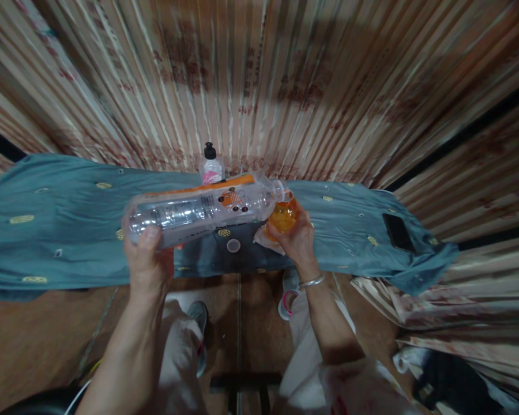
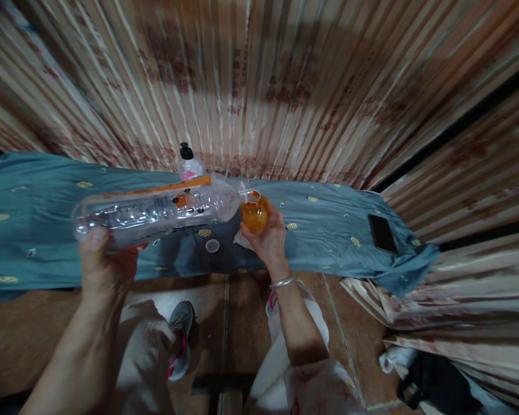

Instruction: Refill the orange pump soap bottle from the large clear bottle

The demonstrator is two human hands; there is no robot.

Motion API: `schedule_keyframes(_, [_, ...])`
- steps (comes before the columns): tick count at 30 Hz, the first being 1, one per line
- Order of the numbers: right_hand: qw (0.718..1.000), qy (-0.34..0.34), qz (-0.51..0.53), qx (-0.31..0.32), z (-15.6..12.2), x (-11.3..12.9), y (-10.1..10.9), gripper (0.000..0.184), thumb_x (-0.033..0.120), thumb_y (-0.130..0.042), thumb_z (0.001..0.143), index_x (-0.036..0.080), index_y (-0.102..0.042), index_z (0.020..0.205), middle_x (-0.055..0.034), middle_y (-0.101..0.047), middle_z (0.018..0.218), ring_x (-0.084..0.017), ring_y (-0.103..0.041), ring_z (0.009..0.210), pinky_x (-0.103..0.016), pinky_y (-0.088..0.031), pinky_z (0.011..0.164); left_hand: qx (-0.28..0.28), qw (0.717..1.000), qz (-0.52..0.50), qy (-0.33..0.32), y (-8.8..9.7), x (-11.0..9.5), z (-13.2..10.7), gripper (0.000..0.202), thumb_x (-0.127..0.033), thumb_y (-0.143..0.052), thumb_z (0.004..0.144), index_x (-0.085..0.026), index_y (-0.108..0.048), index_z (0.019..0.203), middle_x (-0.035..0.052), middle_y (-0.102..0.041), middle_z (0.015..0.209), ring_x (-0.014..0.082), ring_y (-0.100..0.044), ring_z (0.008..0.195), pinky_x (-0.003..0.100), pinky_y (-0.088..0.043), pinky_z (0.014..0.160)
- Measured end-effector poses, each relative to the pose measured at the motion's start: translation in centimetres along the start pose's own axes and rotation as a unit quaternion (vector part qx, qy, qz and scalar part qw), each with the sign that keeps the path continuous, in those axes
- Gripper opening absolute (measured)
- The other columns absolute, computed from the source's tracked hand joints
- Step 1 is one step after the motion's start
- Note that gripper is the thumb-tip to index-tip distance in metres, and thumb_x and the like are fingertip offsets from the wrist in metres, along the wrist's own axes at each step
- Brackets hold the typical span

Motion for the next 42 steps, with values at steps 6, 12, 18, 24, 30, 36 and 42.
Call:
schedule_keyframes(6, [1.000,-0.001,-0.002,0.001,0.08,0.11,0.04,0.076,0.043,-0.077,0.070,0.013,-0.050,0.134,-0.0157,-0.068,0.115,-0.031,-0.065,0.107,-0.047,-0.057,0.090,0.009,1.000,0.008,0.002,-0.13,-0.02,-0.08,0.071,-0.046,-0.083,0.053,-0.022,-0.063,0.117,0.0031,-0.061,0.090,0.0115,-0.050,0.060,0.020,-0.036,0.043])
schedule_keyframes(12, [1.000,0.000,-0.003,0.000,0.11,-0.08,-0.03,0.075,0.044,-0.076,0.069,0.013,-0.052,0.132,-0.0165,-0.068,0.116,-0.033,-0.065,0.108,-0.049,-0.056,0.091,0.005,1.000,0.014,0.005,-0.11,0.00,-0.19,0.074,-0.048,-0.084,0.053,-0.021,-0.063,0.119,0.0056,-0.064,0.094,0.0136,-0.053,0.065,0.019,-0.039,0.044])
schedule_keyframes(18, [1.000,0.005,0.002,-0.003,0.08,-0.03,0.00,0.075,0.045,-0.076,0.070,0.014,-0.051,0.133,-0.0159,-0.068,0.115,-0.032,-0.064,0.107,-0.050,-0.056,0.091,0.009,1.000,0.015,0.002,-0.25,-0.02,-0.14,0.074,-0.048,-0.082,0.053,-0.023,-0.063,0.120,0.0083,-0.066,0.106,0.0125,-0.052,0.064,0.018,-0.036,0.043])
schedule_keyframes(24, [1.000,0.009,-0.003,-0.006,0.01,-0.16,-0.10,0.074,0.046,-0.076,0.071,0.015,-0.051,0.133,-0.0145,-0.068,0.113,-0.031,-0.065,0.106,-0.047,-0.057,0.089,0.017,1.000,0.022,0.001,-0.27,-0.08,-0.11,0.074,-0.048,-0.082,0.054,-0.025,-0.061,0.120,0.0046,-0.063,0.096,0.0123,-0.049,0.062,0.020,-0.033,0.043])
schedule_keyframes(30, [1.000,0.003,-0.009,-0.006,-0.04,-0.37,-0.29,0.076,0.048,-0.074,0.072,0.015,-0.048,0.135,-0.0146,-0.067,0.115,-0.031,-0.064,0.107,-0.047,-0.056,0.090,0.020,1.000,0.015,-0.002,-0.43,-0.26,-0.20,0.073,-0.048,-0.083,0.054,-0.023,-0.062,0.120,0.0045,-0.063,0.094,0.0122,-0.050,0.062,0.020,-0.034,0.043])
schedule_keyframes(36, [1.000,-0.004,-0.007,0.005,0.11,0.17,0.06,0.074,0.045,-0.075,0.071,0.014,-0.050,0.134,-0.0155,-0.068,0.113,-0.031,-0.064,0.106,-0.048,-0.057,0.089,0.021,1.000,0.012,-0.006,-0.62,-0.50,-0.29,0.068,-0.046,-0.083,0.055,-0.024,-0.064,0.117,0.0037,-0.063,0.089,0.0127,-0.049,0.060,0.020,-0.035,0.041])
schedule_keyframes(42, [1.000,-0.010,-0.005,0.009,0.13,0.19,0.14,0.075,0.044,-0.075,0.071,0.012,-0.051,0.133,-0.0166,-0.068,0.114,-0.031,-0.065,0.106,-0.047,-0.056,0.090,0.006,1.000,0.012,-0.001,-0.50,-0.37,-0.29,0.071,-0.047,-0.084,0.052,-0.024,-0.065,0.116,0.0053,-0.065,0.094,0.0120,-0.050,0.060,0.019,-0.035,0.041])
Point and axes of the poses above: each hand's wrist, its own z-axis towards the middle knuckle, its own y-axis out of the back of the hand, x = y × z, the point moved 3 cm from there along z, towards the middle knuckle
